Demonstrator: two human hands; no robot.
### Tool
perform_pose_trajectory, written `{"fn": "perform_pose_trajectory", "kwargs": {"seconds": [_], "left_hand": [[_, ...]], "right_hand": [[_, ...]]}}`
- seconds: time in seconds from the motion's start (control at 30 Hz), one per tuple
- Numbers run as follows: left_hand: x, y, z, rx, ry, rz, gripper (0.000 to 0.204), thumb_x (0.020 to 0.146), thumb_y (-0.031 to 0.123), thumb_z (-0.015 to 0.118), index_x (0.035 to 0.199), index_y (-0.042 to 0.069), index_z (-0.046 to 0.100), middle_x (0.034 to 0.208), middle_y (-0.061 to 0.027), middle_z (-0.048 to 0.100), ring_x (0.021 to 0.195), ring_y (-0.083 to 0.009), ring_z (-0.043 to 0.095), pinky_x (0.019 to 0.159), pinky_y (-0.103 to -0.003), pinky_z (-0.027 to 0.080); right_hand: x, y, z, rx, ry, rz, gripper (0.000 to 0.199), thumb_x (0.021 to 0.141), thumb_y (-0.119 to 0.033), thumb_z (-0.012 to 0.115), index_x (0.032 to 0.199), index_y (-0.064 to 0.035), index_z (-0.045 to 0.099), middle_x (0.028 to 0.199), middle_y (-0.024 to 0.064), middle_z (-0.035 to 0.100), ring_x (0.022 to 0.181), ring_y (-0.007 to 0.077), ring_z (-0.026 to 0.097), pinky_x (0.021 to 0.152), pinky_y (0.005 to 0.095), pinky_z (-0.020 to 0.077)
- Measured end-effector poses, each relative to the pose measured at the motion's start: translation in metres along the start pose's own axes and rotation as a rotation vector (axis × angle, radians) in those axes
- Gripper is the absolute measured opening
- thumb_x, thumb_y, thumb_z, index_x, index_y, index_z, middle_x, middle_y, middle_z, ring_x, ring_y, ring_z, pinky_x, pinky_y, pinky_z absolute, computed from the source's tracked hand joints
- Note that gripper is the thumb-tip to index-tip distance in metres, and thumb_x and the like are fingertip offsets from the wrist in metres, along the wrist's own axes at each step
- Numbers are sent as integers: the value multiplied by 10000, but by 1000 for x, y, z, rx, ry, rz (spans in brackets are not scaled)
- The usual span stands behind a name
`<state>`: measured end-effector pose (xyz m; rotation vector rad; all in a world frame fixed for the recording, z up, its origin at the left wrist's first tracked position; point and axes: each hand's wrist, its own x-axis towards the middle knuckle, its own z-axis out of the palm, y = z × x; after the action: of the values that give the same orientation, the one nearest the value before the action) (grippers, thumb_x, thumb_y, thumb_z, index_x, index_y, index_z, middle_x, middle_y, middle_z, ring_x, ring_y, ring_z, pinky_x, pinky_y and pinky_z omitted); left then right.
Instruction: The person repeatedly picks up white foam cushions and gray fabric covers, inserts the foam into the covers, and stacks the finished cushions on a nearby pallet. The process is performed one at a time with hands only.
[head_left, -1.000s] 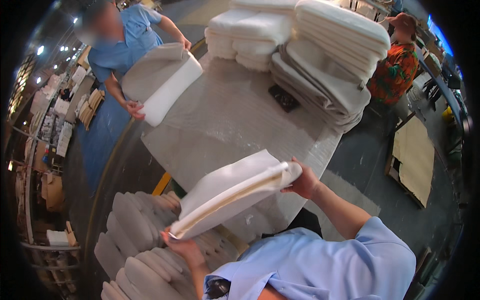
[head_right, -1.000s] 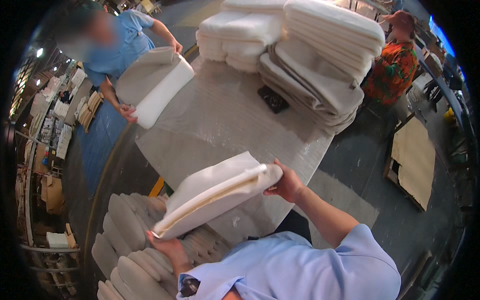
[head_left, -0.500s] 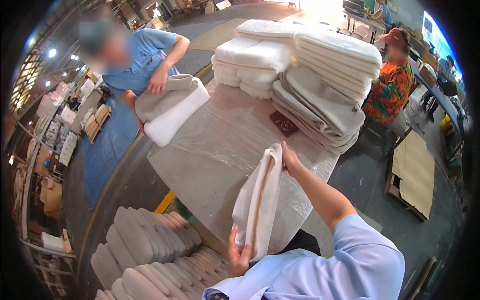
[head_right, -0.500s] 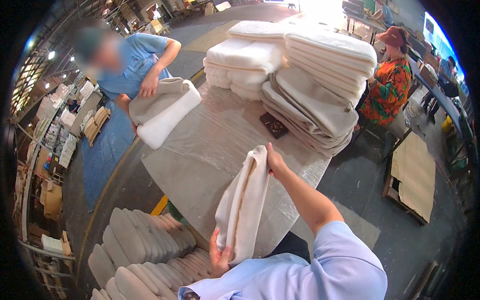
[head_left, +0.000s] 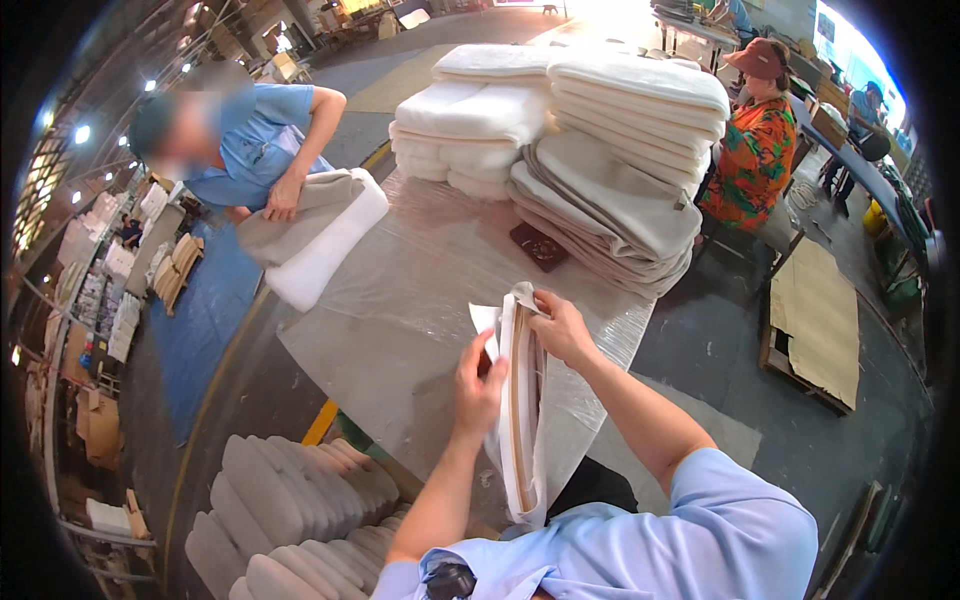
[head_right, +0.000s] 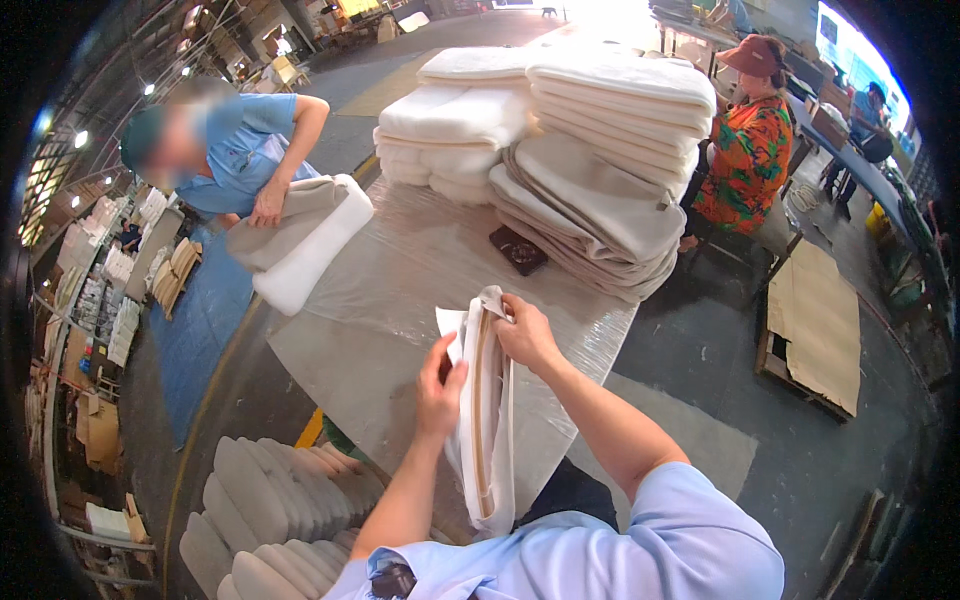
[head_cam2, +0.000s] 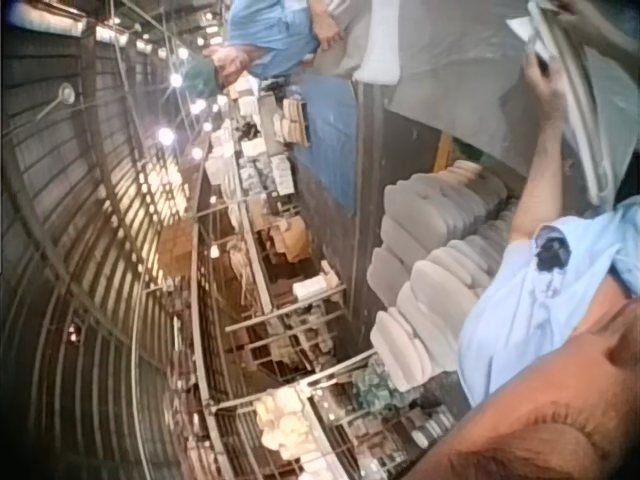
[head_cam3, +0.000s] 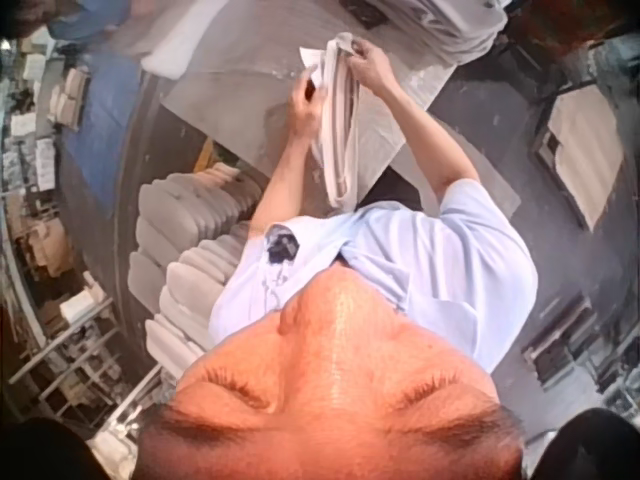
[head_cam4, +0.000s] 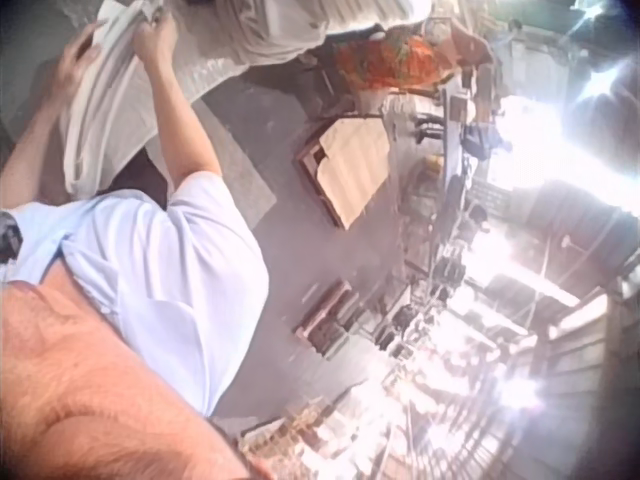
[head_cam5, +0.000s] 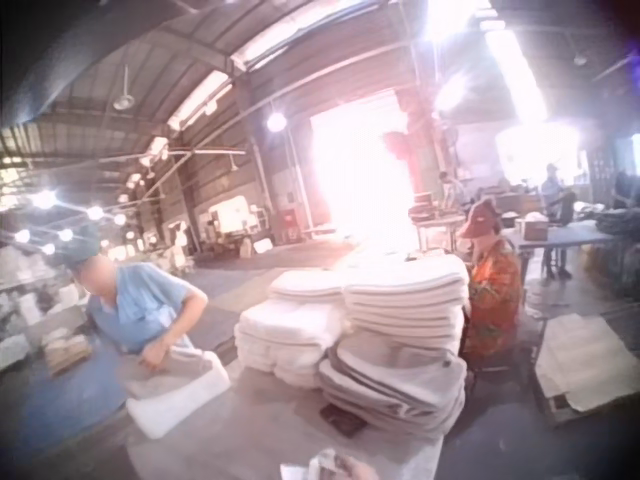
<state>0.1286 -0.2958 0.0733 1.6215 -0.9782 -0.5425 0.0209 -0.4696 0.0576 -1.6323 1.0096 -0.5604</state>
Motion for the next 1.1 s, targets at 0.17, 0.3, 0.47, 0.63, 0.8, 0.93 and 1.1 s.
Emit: {"fn": "perform_pose_trajectory", "kwargs": {"seconds": [0.17, 0.3, 0.47, 0.63, 0.8, 0.93, 1.1], "left_hand": [[76, -6, 19, 321, 28, 159, 426, 912, 67, 678, 1338, 64, 693, 1249, -168, 623, 1121, -336, 651, 968, -409, 542], [106, -7, 40, 410, -73, 296, 338, 873, 49, 691, 1207, 26, 741, 1263, -180, 657, 1157, -368, 667, 1030, -441, 542], [121, -4, 50, 413, -185, 305, 200, 887, 51, 707, 1077, 13, 756, 1141, -163, 706, 1051, -380, 695, 972, -464, 554], [128, -7, 58, 452, -121, 466, 105, 896, 28, 696, 995, 10, 724, 1058, -154, 712, 998, -358, 698, 871, -449, 562], [118, -17, 66, 332, 11, 469, 72, 899, -13, 670, 960, 24, 674, 1018, -150, 698, 969, -355, 683, 844, -454, 548], [114, -28, 62, 214, 85, 426, 113, 898, -57, 647, 961, 33, 671, 1047, -137, 698, 992, -343, 663, 865, -438, 540], [104, -34, 69, 129, 93, 386, 124, 915, -52, 649, 994, 40, 677, 1066, -146, 692, 997, -341, 669, 866, -434, 549]], "right_hand": [[-4, -17, -3, -99, -40, 0, 376, 965, -225, 647, 1276, -27, 724, 1144, 231, 766, 1043, 355, 744, 894, 429, 562], [6, -4, -25, -229, -37, -123, 317, 994, -261, 626, 1175, -27, 741, 1065, 257, 749, 988, 405, 738, 854, 476, 546], [13, 13, -30, -133, -61, -111, 343, 1036, -327, 597, 1127, -22, 726, 1021, 229, 748, 939, 380, 718, 845, 464, 534], [20, 17, -36, -124, -181, -100, 372, 1068, -372, 564, 1109, -30, 706, 985, 214, 731, 908, 349, 693, 839, 444, 525], [22, 7, -41, -225, -281, -242, 365, 1079, -372, 560, 1033, -32, 686, 914, 221, 702, 860, 399, 669, 791, 477, 514], [18, -1, -40, -273, -339, -369, 315, 1062, -338, 595, 988, -38, 659, 862, 213, 688, 835, 443, 653, 735, 528, 488], [13, -1, -51, -318, -416, -429, 248, 1038, -293, 626, 998, -49, 644, 839, 204, 688, 789, 452, 655, 706, 540, 494]]}}
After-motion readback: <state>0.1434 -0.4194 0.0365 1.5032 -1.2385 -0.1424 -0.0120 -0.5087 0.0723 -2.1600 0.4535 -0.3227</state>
